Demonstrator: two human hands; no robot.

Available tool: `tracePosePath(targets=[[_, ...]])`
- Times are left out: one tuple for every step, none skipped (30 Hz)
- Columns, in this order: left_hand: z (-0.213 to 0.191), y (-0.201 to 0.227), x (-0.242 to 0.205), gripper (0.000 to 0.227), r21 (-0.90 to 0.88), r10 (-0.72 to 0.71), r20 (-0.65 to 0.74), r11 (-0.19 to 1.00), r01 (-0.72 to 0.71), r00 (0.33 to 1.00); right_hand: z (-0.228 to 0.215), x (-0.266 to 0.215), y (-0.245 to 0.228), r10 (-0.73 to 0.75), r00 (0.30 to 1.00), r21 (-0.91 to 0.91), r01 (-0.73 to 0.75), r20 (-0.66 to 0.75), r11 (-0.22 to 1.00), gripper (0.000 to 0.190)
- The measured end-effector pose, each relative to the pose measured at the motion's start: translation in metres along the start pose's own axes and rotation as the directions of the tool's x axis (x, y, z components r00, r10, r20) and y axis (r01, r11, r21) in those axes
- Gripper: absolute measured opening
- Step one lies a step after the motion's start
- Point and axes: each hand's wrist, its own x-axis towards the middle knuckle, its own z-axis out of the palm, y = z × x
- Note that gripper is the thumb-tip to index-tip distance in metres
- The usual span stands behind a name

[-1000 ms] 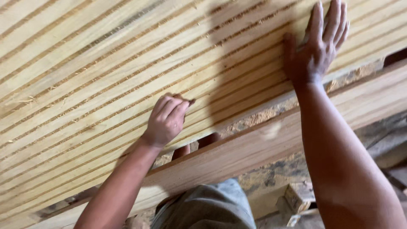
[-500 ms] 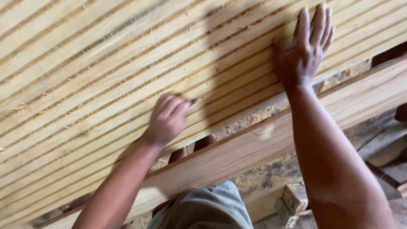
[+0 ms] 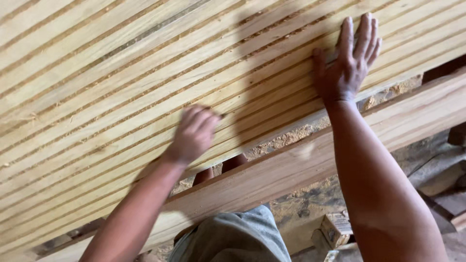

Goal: The person sands a large wooden board with a sanding block, moving it back and forth along the grain. The person uses both hands to apply pressure and maintain control of the sanding block.

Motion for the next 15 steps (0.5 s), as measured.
tracePosePath(targets=[[-0.015,0.0,-0.007,0.017,-0.007,-0.034,0.019,0.999,0.034,0.999,-0.001,-0.004,0.002,-0.004,1.0,-0.004,0.004,0.004,1.0,0.073],[-0.026,0.001,-0.014,0.015,-0.014,-0.068,0.038,0.998,0.068,0.997,-0.001,-0.007,0.003,-0.007,1.0,-0.008,0.008,0.007,1.0,0.073],[-0.03,-0.002,-0.016,0.014,-0.014,-0.091,0.047,0.996,0.092,0.995,0.0,-0.005,0.004,-0.013,1.0,-0.013,0.013,-0.005,1.0,0.072],[-0.027,-0.004,-0.016,0.015,0.007,-0.083,0.011,0.997,0.083,0.996,0.002,-0.003,0.004,-0.019,1.0,-0.005,0.019,-0.012,1.0,0.073],[-0.019,0.0,-0.014,0.015,0.023,-0.082,-0.018,0.996,0.083,0.996,0.003,-0.003,0.005,-0.023,1.0,0.003,0.024,-0.007,1.0,0.073],[-0.008,0.004,-0.011,0.016,0.04,-0.081,-0.046,0.996,0.082,0.996,0.004,-0.003,0.006,-0.028,1.0,0.012,0.028,-0.003,1.0,0.073],[0.008,0.009,-0.006,0.016,0.009,-0.082,-0.03,0.997,0.082,0.996,0.004,-0.007,0.005,-0.027,1.0,0.005,0.027,-0.003,1.0,0.073],[0.025,0.014,0.0,0.016,-0.021,-0.082,-0.014,0.996,0.082,0.997,0.004,-0.012,0.005,-0.027,1.0,-0.001,0.027,-0.002,1.0,0.072],[0.037,0.014,0.006,0.016,-0.042,-0.083,-0.013,0.996,0.082,0.996,0.003,-0.009,0.005,-0.04,0.999,-0.007,0.04,-0.014,0.999,0.072],[0.043,0.013,0.01,0.015,-0.043,-0.054,0.003,0.998,0.054,0.999,0.001,-0.006,0.006,-0.027,0.999,-0.01,0.027,-0.02,1.0,0.072],[0.043,0.012,0.01,0.014,-0.037,-0.036,0.021,0.999,0.037,0.999,0.001,-0.003,0.004,-0.023,1.0,-0.005,0.023,-0.021,1.0,0.072],[0.037,0.01,0.007,0.013,-0.03,-0.019,0.039,0.999,0.02,0.999,0.0,-0.002,0.002,-0.019,1.0,0.001,0.019,-0.022,1.0,0.072],[0.026,0.008,0.001,0.013,-0.01,-0.022,0.012,1.0,0.022,1.0,0.001,-0.003,0.0,-0.022,1.0,0.003,0.022,-0.019,1.0,0.072],[0.01,0.004,-0.006,0.014,0.01,-0.025,-0.015,1.0,0.025,1.0,0.001,-0.003,-0.001,-0.025,1.0,0.005,0.025,-0.016,1.0,0.072],[-0.005,0.001,-0.011,0.016,0.022,-0.016,-0.039,1.0,0.016,0.999,0.001,-0.005,0.0,-0.016,1.0,0.001,0.016,-0.017,1.0,0.072]])
